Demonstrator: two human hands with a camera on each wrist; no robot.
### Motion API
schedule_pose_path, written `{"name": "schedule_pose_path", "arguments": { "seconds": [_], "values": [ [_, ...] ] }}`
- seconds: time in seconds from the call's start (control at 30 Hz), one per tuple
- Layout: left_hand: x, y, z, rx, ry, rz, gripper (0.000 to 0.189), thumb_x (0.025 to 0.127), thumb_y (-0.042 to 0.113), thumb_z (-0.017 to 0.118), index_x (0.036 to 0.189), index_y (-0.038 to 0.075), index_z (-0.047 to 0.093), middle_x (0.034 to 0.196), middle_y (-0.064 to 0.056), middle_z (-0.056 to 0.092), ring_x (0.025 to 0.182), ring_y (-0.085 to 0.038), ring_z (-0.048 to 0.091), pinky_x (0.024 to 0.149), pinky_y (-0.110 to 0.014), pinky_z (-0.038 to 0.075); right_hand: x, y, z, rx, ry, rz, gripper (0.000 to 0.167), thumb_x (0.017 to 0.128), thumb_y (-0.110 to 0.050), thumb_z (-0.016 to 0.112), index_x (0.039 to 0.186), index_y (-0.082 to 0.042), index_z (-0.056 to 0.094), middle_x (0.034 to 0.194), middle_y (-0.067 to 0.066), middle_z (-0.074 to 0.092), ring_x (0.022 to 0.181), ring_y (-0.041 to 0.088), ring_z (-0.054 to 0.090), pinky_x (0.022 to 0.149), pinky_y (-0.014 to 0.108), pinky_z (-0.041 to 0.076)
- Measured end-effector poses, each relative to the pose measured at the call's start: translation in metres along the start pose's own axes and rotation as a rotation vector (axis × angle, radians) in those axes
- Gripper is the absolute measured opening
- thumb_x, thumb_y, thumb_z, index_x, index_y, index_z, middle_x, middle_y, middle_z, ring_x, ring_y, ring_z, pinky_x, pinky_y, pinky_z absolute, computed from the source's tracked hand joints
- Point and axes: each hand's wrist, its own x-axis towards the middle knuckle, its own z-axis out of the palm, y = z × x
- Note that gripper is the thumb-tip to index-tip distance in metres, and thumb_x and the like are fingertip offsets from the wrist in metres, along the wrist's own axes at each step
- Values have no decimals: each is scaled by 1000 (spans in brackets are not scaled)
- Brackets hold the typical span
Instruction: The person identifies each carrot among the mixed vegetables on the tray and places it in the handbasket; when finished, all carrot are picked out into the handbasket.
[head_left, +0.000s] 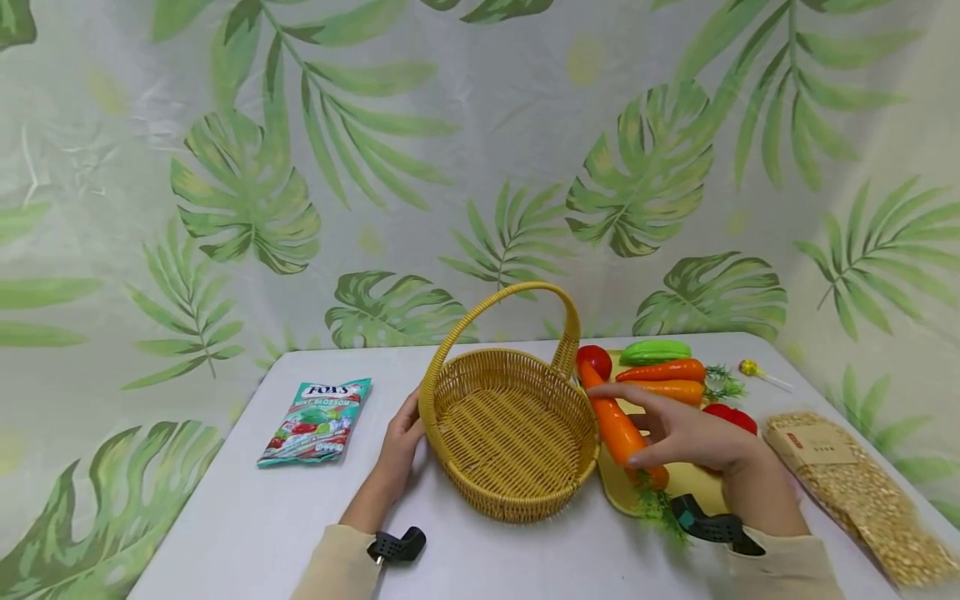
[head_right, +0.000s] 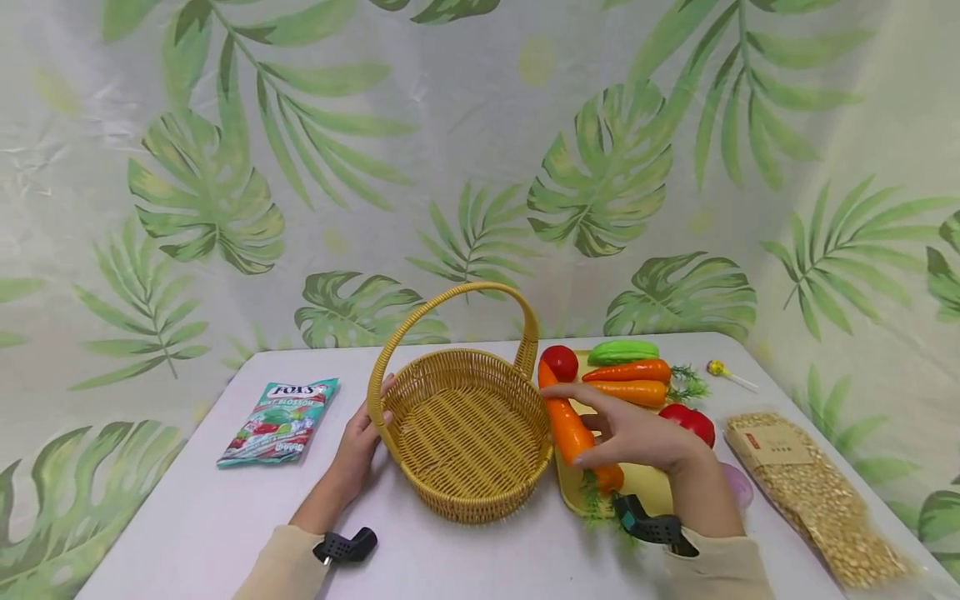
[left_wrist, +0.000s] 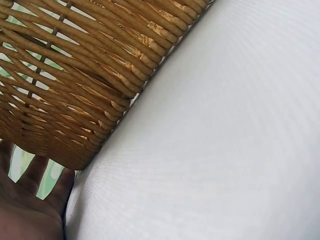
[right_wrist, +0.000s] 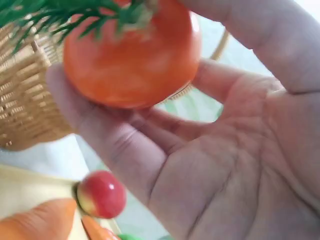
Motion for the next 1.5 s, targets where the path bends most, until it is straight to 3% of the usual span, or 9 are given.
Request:
{"name": "schedule_pose_path", "arguments": {
  "seconds": [0.3, 0.43, 0.6, 0.8, 1.0, 1.23, 1.5],
  "values": [
    [1, 1, 0, -8, -14, 11, 51, 103, 27, 50, 151, 37, 39, 159, 10, 38, 152, -18, 28, 126, -49, 20, 28, -3, 15, -36, 26, -116, 60, 93, 0, 64, 149, -8, 42, 157, 16, 34, 124, 18, 58, 96, 32, 56],
    [0, 0, 0, -3, -4, 7, 51, 102, 29, 52, 150, 39, 40, 159, 11, 38, 152, -18, 29, 126, -49, 20, 42, -8, 27, -81, 56, -65, 55, 93, -9, 68, 145, -15, 49, 154, 13, 40, 123, 21, 57, 96, 29, 55],
    [0, 1, -1, 1, 12, 9, 50, 102, 27, 52, 150, 38, 41, 158, 11, 40, 151, -17, 31, 126, -49, 22, 63, -16, 37, -101, 84, -2, 52, 93, -17, 71, 141, -22, 53, 148, 12, 46, 116, 32, 59, 89, 34, 57],
    [0, 1, 0, 6, 16, 5, 51, 101, 29, 53, 150, 38, 41, 158, 11, 40, 150, -18, 32, 125, -50, 22, 90, -15, 48, -119, 118, 30, 50, 90, -24, 74, 137, -25, 57, 144, 11, 49, 116, 29, 60, 89, 34, 56],
    [0, 1, 0, 10, 24, -2, 51, 100, 32, 54, 150, 38, 42, 158, 11, 41, 150, -19, 33, 125, -50, 22, 114, -11, 64, -230, 87, -2, 47, 91, -21, 73, 135, -19, 59, 138, 13, 54, 107, 26, 62, 87, 32, 54],
    [0, 0, -2, -5, 33, -8, 52, 100, 30, 55, 150, 37, 42, 157, 10, 41, 150, -18, 33, 125, -50, 22, 134, -10, 82, -277, 72, 69, 44, 91, -20, 73, 133, -23, 60, 134, 9, 56, 107, 26, 57, 89, 35, 50],
    [2, 0, -1, -12, 16, 6, 50, 101, 31, 53, 149, 37, 43, 158, 10, 41, 150, -20, 32, 125, -52, 21, 145, -4, 96, -351, -21, 106, 49, 89, -17, 71, 135, -23, 58, 134, 6, 56, 109, 24, 53, 90, 38, 48]
  ]
}}
